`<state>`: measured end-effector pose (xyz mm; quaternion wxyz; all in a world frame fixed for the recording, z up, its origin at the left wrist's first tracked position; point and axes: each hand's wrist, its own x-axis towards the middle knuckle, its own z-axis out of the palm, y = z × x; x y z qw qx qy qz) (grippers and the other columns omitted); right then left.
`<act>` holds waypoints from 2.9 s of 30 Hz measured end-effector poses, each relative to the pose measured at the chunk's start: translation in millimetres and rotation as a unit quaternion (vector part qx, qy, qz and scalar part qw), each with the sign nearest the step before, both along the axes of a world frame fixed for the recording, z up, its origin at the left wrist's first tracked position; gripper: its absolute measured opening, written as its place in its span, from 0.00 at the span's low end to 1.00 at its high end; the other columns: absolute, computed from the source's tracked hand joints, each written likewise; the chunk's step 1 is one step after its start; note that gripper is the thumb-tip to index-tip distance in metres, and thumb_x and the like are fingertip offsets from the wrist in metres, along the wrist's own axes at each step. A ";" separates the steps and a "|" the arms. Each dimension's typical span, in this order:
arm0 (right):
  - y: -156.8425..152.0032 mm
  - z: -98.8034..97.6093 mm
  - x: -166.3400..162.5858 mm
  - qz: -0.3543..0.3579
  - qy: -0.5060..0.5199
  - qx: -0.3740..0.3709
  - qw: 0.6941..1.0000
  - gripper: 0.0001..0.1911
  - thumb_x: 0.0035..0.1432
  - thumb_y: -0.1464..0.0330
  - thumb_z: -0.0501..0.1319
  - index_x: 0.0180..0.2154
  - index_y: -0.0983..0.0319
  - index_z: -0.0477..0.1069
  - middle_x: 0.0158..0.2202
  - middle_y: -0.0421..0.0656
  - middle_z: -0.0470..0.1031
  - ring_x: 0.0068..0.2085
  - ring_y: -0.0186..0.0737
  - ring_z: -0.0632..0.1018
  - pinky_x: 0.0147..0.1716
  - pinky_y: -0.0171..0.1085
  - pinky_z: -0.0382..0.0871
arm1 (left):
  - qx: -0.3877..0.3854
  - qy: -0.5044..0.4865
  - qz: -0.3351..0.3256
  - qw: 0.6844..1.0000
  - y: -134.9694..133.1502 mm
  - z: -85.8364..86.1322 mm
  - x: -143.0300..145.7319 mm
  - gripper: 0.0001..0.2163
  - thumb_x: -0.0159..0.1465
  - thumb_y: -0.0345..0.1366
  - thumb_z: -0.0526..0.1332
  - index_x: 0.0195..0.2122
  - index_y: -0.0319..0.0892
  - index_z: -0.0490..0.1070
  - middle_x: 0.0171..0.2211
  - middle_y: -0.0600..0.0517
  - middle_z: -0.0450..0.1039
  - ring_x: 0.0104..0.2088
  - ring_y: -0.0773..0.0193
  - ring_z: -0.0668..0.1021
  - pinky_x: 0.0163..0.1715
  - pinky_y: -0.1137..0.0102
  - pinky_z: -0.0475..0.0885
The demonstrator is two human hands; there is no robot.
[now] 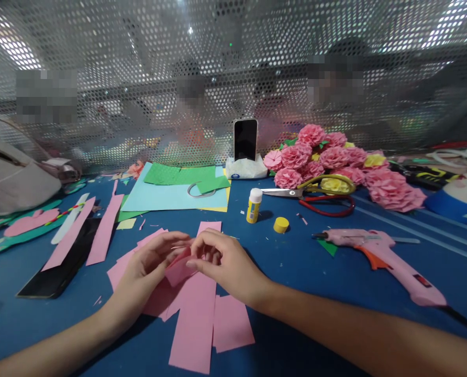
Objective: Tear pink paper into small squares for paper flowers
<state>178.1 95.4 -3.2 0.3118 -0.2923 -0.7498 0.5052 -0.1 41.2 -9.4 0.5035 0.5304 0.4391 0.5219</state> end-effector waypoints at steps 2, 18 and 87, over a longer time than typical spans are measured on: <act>0.6 -0.8 0.4 -0.013 0.009 -0.014 1.000 0.06 0.59 0.67 0.61 0.31 0.60 0.65 0.28 0.36 0.64 0.28 0.31 0.65 0.27 0.32 0.58 | -0.008 -0.017 -0.005 1.000 -0.3 -0.7 -1.0 0.17 0.59 0.24 0.55 0.49 0.46 0.68 0.49 0.49 0.74 0.51 0.60 0.74 0.50 0.67 0.70; -1.2 2.1 2.8 -0.002 0.098 -0.065 0.993 0.06 0.64 0.67 0.54 0.35 0.61 0.59 0.28 0.35 0.61 0.29 0.31 0.64 0.29 0.32 0.56 | 0.043 0.039 -0.001 0.998 -2.5 -5.2 4.8 0.13 0.58 0.33 0.66 0.42 0.44 0.65 0.43 0.50 0.67 0.44 0.61 0.73 0.40 0.68 0.70; -31.6 4.2 12.8 0.060 -0.012 -0.034 0.998 0.06 0.60 0.68 0.60 0.30 0.63 0.70 0.30 0.39 0.71 0.34 0.34 0.71 0.35 0.33 0.63 | 0.012 0.200 -0.034 0.979 -37.0 4.6 2.9 0.08 0.64 0.38 0.59 0.30 0.41 0.71 0.25 0.55 0.71 0.26 0.68 0.70 0.27 0.74 0.63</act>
